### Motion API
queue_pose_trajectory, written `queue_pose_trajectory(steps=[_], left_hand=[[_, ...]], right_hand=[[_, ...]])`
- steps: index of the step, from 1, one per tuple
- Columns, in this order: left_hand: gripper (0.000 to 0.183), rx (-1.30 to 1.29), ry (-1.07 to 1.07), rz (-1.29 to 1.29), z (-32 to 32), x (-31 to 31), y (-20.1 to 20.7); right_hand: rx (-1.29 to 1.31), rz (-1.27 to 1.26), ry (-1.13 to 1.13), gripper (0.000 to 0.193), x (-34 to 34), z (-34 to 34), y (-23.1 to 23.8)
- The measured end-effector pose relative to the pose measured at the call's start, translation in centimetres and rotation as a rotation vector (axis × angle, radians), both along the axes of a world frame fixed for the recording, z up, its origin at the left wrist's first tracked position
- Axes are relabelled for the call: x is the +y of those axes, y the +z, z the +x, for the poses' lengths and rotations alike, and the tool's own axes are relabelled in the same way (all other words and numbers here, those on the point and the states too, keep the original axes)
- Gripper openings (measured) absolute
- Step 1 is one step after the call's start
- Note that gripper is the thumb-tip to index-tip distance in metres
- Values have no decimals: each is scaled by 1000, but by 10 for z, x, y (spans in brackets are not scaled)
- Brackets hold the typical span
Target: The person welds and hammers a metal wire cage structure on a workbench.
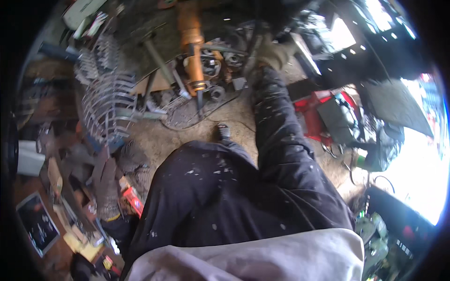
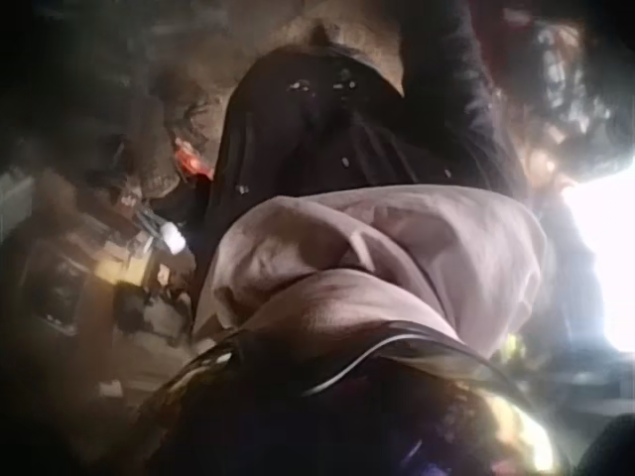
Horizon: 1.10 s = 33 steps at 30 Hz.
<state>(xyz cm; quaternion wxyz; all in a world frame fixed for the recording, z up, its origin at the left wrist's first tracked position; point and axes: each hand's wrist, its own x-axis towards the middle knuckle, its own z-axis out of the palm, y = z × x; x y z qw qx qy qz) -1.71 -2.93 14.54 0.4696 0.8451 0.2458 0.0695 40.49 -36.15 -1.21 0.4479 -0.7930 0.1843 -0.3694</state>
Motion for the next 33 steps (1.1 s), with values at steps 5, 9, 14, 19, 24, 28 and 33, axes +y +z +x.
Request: queue_pose_trajectory(steps=[5, 9, 14, 19, 24, 28, 33], left_hand=[[42, 99, 272, -393, 10, -7, 18], [42, 114, 197, -248, -1, 0, 10], [42, 114, 169, -261, -5, 0, 4], [47, 91, 103, -145, 1, -2, 5], [42, 61, 55, -39, 1, 3, 4], [40, 89, 51, -92, 2, 4, 6], [41, 67, 39, -20, 2, 2, 7]], right_hand=[[75, 120, 43, 64, 17, -13, 43], [-3, 95, -14, 53, 12, -13, 46], [-74, 113, 113, 36, -24, -37, 93], [-253, 185, 346, 27, -67, -73, 178], [-120, 127, 519, 20, -127, -106, 207], [-7, 71, 629, 27, -109, -162, 209], [-84, 263, 649, 30, -87, -189, 216]])
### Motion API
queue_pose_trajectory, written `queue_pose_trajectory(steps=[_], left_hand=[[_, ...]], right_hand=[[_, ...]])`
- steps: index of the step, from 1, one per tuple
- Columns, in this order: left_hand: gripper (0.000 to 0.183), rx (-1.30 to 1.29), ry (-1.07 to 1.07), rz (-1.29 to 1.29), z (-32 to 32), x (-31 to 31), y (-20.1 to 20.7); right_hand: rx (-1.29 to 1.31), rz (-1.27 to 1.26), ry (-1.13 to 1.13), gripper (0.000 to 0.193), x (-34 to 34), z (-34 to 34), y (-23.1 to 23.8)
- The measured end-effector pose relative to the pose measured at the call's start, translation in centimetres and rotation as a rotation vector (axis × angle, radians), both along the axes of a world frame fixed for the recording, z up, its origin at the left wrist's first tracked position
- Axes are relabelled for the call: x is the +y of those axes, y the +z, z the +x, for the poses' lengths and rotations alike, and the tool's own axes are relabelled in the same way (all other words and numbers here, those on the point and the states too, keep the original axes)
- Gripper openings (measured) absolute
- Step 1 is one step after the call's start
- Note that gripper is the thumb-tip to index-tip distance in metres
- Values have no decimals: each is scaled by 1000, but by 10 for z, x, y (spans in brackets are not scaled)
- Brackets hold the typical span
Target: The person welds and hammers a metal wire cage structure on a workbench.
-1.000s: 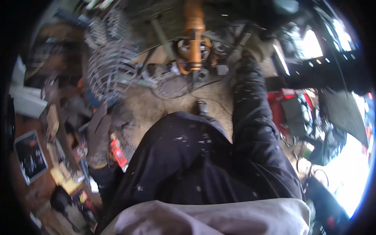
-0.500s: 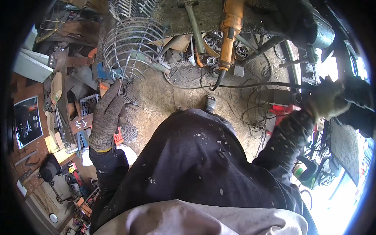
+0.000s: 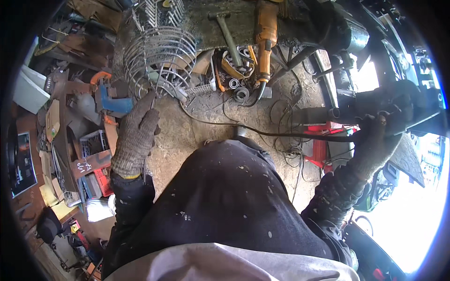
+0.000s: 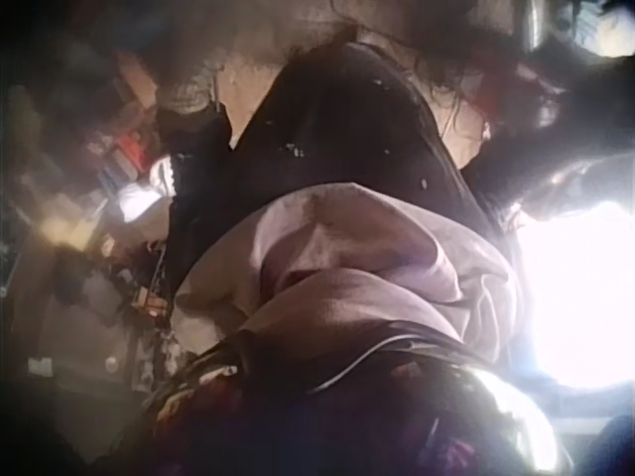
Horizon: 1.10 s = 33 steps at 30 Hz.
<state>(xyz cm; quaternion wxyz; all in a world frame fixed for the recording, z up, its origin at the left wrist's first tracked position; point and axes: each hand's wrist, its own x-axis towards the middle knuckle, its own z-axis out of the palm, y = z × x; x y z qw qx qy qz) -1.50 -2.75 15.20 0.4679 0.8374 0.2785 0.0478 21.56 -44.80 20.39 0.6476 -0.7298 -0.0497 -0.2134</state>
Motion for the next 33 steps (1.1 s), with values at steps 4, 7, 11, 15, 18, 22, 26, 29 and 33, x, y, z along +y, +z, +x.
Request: queue_pose_trajectory(steps=[4, 7, 11, 15, 18, 22, 26, 29, 33], left_hand=[[43, 85, 50, -53, 1, -6, 10], [47, 47, 71, -120, 0, -6, 10], [46, 57, 100, -175, 3, -9, 2], [40, -30, 58, 105, -2, -11, -11], [43, -9, 44, 133, -3, -11, -17], [45, 54, 126, -56, 3, -23, -7], [45, 83, 151, -1, 6, -30, -5], [46, 114, 195, 37, 12, -37, 2], [46, 91, 190, 41, 9, -34, -2]], right_hand=[[-16, -37, -67, 29, 14, 0, 9], [-36, 48, 241, 33, 25, 4, 2], [-7, 122, 645, 34, 16, 30, -28], [-249, -517, 403, 47, 53, 33, -32], [84, -107, 630, 64, 67, 33, -49], [414, 135, 886, 60, 57, 49, -81], [570, 58, 1021, 55, 63, 50, -99], [845, 339, 1020, 43, 67, 50, -119], [898, 347, 913, 62, 74, 53, -141]])
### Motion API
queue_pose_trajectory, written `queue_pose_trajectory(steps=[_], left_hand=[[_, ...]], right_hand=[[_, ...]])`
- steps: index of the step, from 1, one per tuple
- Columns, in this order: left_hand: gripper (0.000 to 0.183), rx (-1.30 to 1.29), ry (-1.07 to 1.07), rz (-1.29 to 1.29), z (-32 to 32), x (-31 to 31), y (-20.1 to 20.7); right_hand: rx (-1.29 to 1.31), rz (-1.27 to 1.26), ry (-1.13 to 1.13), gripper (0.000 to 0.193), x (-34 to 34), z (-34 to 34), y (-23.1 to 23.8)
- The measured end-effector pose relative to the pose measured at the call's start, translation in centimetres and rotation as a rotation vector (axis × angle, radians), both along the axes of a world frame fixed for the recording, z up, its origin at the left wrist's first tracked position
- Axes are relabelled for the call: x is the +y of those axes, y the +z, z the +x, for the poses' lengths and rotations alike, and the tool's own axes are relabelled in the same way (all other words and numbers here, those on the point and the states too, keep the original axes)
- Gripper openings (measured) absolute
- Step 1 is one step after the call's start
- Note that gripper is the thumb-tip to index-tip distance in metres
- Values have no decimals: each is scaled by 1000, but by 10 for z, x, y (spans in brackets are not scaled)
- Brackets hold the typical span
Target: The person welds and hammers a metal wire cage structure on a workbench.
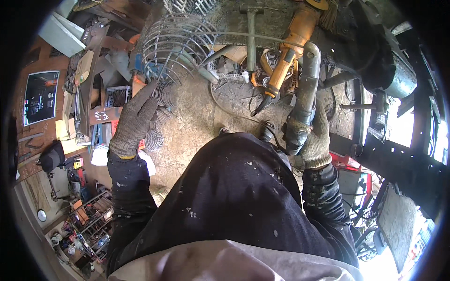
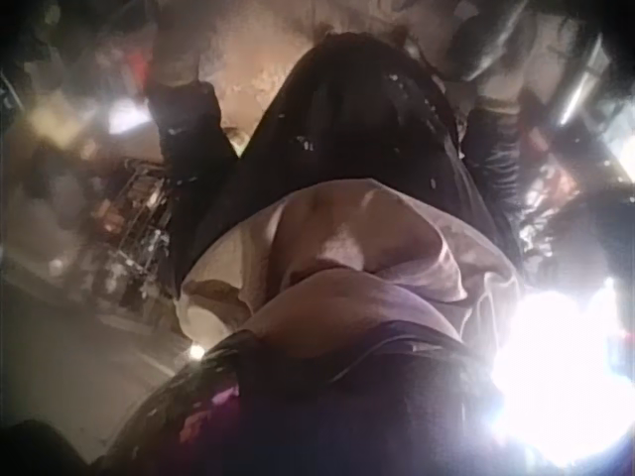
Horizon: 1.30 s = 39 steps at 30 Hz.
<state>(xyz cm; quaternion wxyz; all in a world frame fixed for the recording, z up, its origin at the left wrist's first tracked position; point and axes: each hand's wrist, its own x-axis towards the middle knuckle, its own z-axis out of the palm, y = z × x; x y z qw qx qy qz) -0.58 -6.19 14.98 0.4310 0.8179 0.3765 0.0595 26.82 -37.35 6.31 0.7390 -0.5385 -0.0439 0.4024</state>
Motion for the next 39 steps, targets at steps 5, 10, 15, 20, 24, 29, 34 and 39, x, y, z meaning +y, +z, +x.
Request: queue_pose_trajectory(steps=[5, 10, 15, 20, 24, 29, 34, 39], left_hand=[[44, -38, -43, 12, -3, 3, -1], [43, -58, -142, 108, 0, 7, 11], [42, -39, -70, -118, -3, 11, 25], [42, -79, -100, -33, -18, 20, 23], [42, -33, -114, -21, -16, 21, 32], [41, 53, -143, -24, -20, 23, 36], [42, 2, -131, -21, -26, 23, 30], [43, 22, -157, -28, -28, 23, 31]], right_hand=[[95, 148, 85, 44, -5, -1, 0], [55, 139, 40, 42, -3, -14, -1], [16, 114, 76, 44, -4, -21, 0], [21, 142, 63, 41, 0, -28, 5], [-24, 129, 108, 36, 1, -26, 5], [-103, -90, -12, 61, 21, -38, 21], [29, 189, 129, 37, 5, -23, 5], [-2, 149, 95, 40, 4, -21, 4]])
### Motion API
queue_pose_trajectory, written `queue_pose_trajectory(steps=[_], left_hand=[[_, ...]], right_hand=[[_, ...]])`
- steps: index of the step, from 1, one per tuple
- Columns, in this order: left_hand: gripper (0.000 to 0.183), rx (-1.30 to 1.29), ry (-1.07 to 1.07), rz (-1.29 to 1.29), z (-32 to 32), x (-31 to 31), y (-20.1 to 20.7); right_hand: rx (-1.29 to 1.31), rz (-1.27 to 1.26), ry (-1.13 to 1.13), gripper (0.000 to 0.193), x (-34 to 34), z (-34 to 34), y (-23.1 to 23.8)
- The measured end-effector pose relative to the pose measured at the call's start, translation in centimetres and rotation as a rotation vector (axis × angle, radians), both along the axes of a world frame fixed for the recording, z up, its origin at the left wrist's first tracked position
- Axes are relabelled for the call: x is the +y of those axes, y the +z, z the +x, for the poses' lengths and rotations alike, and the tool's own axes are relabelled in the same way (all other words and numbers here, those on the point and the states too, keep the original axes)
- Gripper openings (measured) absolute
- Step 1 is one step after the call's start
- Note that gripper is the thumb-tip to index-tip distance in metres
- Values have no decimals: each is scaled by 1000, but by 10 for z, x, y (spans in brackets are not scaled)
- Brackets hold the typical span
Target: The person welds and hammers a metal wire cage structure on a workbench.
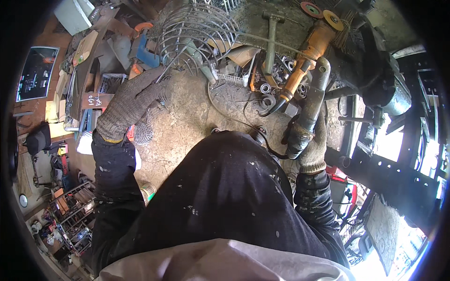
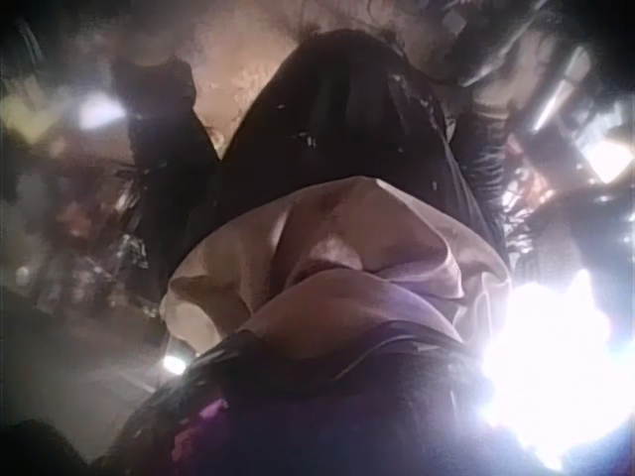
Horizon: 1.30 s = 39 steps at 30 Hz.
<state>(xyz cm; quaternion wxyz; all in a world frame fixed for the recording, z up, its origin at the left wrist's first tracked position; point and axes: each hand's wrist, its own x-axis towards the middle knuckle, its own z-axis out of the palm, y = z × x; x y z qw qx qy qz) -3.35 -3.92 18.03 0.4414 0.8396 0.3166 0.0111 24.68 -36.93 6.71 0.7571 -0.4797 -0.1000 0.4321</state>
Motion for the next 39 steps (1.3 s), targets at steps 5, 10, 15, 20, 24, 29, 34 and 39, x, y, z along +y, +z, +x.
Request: queue_pose_trajectory(steps=[5, 10, 15, 20, 24, 29, 34, 39], left_hand=[[44, -51, 18, -34, -1, 2, -6], [44, -51, 27, -49, -1, -1, -5], [43, -32, 47, -91, -3, 1, -5], [42, -38, 42, -88, -2, 1, -5], [43, -77, 57, -115, -4, 0, -10], [43, -64, 83, -150, -3, -2, -5], [45, -46, 101, -120, -5, 2, -9], [46, 45, 113, -207, 2, -3, 7]], right_hand=[[21, -8, -28, 42, 0, -5, 5], [2, 65, 25, 41, 2, -5, 11], [-42, -49, -54, 42, -2, 0, 2], [13, 39, -33, 43, -4, 2, -2], [136, 127, -15, 43, -2, -4, 3], [43, 34, -50, 45, 1, -6, 10], [-312, -34, -105, 55, -1, 3, 32], [-839, -51, -402, 61, -20, 25, 91]])
